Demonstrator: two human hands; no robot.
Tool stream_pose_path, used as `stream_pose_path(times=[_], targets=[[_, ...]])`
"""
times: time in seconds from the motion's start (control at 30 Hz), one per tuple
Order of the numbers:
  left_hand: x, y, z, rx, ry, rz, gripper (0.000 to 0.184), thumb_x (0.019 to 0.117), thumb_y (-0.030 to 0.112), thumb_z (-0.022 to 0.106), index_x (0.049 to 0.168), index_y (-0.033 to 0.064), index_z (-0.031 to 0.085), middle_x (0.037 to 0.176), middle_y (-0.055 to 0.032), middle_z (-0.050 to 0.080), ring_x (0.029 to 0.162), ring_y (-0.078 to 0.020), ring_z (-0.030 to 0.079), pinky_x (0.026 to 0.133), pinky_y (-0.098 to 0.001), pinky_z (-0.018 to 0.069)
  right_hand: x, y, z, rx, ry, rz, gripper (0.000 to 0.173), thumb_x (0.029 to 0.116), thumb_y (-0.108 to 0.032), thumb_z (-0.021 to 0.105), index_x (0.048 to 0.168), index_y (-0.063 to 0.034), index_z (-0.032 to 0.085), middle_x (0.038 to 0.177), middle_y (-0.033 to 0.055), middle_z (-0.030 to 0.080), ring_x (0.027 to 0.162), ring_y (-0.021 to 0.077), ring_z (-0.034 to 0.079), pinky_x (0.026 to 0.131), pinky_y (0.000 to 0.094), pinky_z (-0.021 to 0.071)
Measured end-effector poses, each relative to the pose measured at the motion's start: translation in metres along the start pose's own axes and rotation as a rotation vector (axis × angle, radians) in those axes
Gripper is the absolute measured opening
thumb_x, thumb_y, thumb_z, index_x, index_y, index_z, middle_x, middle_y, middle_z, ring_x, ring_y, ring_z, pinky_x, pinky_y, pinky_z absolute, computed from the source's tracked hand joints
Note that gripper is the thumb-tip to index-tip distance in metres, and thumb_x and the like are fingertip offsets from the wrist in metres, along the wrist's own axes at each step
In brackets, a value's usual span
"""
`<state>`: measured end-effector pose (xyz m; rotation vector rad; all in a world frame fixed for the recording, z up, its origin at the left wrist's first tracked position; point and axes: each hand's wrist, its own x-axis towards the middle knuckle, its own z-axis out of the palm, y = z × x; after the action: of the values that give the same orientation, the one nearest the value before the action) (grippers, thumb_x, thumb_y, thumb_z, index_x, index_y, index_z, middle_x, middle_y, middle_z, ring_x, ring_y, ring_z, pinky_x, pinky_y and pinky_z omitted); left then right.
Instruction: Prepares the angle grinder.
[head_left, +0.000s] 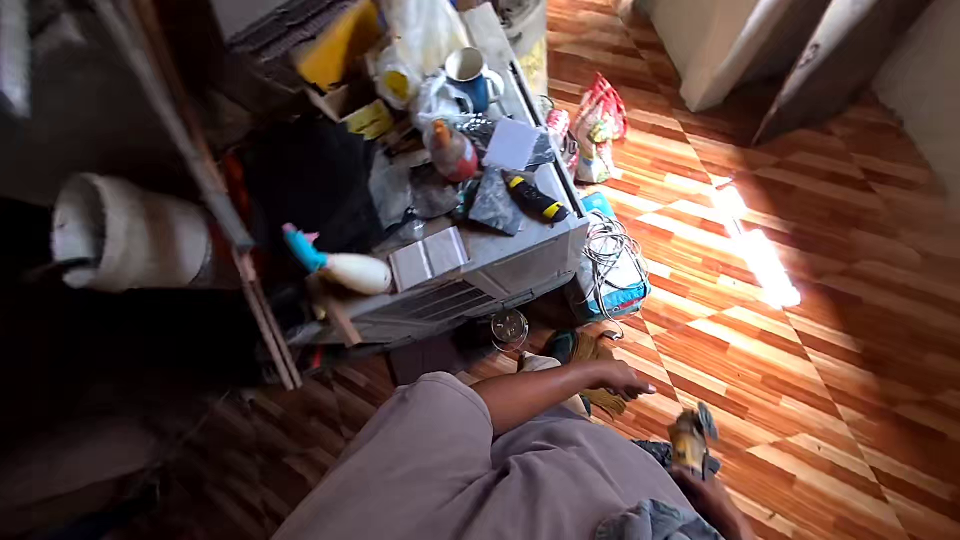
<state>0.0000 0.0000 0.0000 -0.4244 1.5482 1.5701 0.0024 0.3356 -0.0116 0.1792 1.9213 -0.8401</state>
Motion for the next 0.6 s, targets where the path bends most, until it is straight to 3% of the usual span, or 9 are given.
stream_pose_path(times=[0.07,0.13,0.23,0.33,0.4,0.47,0.5,0.53,0.6], targets=[[-0.015,-0.007,0.030,-0.205,0.104,0.092,0.056,0.1062,0.045,0.052,0.131,-0.0054,0.060,0.129,-0.0213,0.065,0.116,-0.0276,0.064,0.102,-0.0469,0.0494,0.037,-0.028,-0.003,-0.030,-0.088,-0.175,0.064,0.0889,-0.036,0.074,0.135,0.0035,0.053,0.100,0.0197,0.069,0.082,0.0285,0.070,0.076,0.0518,0.0596],[-0.037,-0.009,0.052,-0.374,0.281,0.207,0.060,0.1047,0.046,0.055,0.140,-0.0022,0.054,0.133,-0.0226,0.062,0.122,-0.0300,0.061,0.106,-0.0484,0.0480,0.026,-0.091,0.026,-0.152,-0.105,-0.356,0.080,0.0812,-0.043,0.078,0.142,-0.0008,0.048,0.108,0.0194,0.069,0.090,0.0299,0.071,0.081,0.0536,0.0600],[-0.091,-0.005,0.069,-0.678,0.646,0.300,0.065,0.0998,0.039,0.066,0.143,-0.0054,0.046,0.130,-0.0227,0.062,0.119,-0.0274,0.063,0.105,-0.0461,0.0509,-0.033,-0.168,0.075,-0.493,-0.084,-0.493,0.088,0.0891,-0.047,0.076,0.154,-0.0051,0.034,0.116,0.0227,0.069,0.101,0.0374,0.070,0.090,0.0612,0.0556],[-0.141,-0.019,0.072,-0.882,0.902,0.372,0.066,0.0938,0.035,0.075,0.139,-0.0057,0.049,0.125,-0.0208,0.066,0.115,-0.0252,0.065,0.102,-0.0440,0.0534,-0.071,-0.192,0.110,-0.538,-0.224,-0.690,0.085,0.0933,-0.047,0.071,0.157,-0.0090,0.029,0.120,0.0174,0.068,0.104,0.0294,0.070,0.094,0.0542,0.0569],[-0.158,-0.038,0.080,-0.941,1.022,0.422,0.056,0.0918,0.027,0.077,0.131,-0.0059,0.055,0.114,-0.0196,0.069,0.105,-0.0250,0.069,0.096,-0.0437,0.0572,-0.081,-0.190,0.121,-0.486,-0.378,-0.786,0.076,0.1003,-0.046,0.061,0.160,-0.0107,0.029,0.128,0.0134,0.067,0.110,0.0219,0.070,0.099,0.0467,0.0572],[-0.173,-0.059,0.084,-1.019,1.051,0.485,0.047,0.0940,0.025,0.074,0.127,-0.0048,0.058,0.108,-0.0189,0.071,0.098,-0.0256,0.070,0.091,-0.0446,0.0586,-0.084,-0.181,0.125,-0.379,-0.497,-0.785,0.055,0.1072,-0.039,0.050,0.155,-0.0124,0.042,0.127,0.0100,0.069,0.104,0.0177,0.072,0.090,0.0412,0.0618],[-0.179,-0.071,0.085,-1.064,1.027,0.550,0.047,0.0940,0.026,0.072,0.129,-0.0024,0.058,0.108,-0.0178,0.071,0.096,-0.0256,0.070,0.089,-0.0445,0.0588,-0.082,-0.175,0.124,-0.301,-0.543,-0.763,0.045,0.1090,-0.034,0.046,0.146,-0.0101,0.054,0.118,0.0093,0.073,0.093,0.0181,0.074,0.077,0.0393,0.0646],[-0.186,-0.082,0.084,-1.100,0.982,0.637,0.052,0.0917,0.029,0.072,0.132,0.0009,0.056,0.109,-0.0168,0.070,0.096,-0.0255,0.070,0.089,-0.0439,0.0586,-0.080,-0.171,0.123,-0.200,-0.599,-0.737,0.040,0.1096,-0.031,0.043,0.136,-0.0068,0.061,0.108,0.0080,0.075,0.080,0.0170,0.073,0.064,0.0351,0.0626],[-0.204,-0.099,0.079,-1.140,0.862,0.827,0.067,0.0826,0.038,0.076,0.134,0.0041,0.052,0.111,-0.0167,0.069,0.095,-0.0263,0.070,0.087,-0.0427,0.0596,-0.079,-0.165,0.121,0.015,-0.678,-0.659,0.040,0.1085,-0.029,0.041,0.125,-0.0016,0.066,0.085,0.0031,0.070,0.057,0.0086,0.057,0.047,0.0238,0.0473]])
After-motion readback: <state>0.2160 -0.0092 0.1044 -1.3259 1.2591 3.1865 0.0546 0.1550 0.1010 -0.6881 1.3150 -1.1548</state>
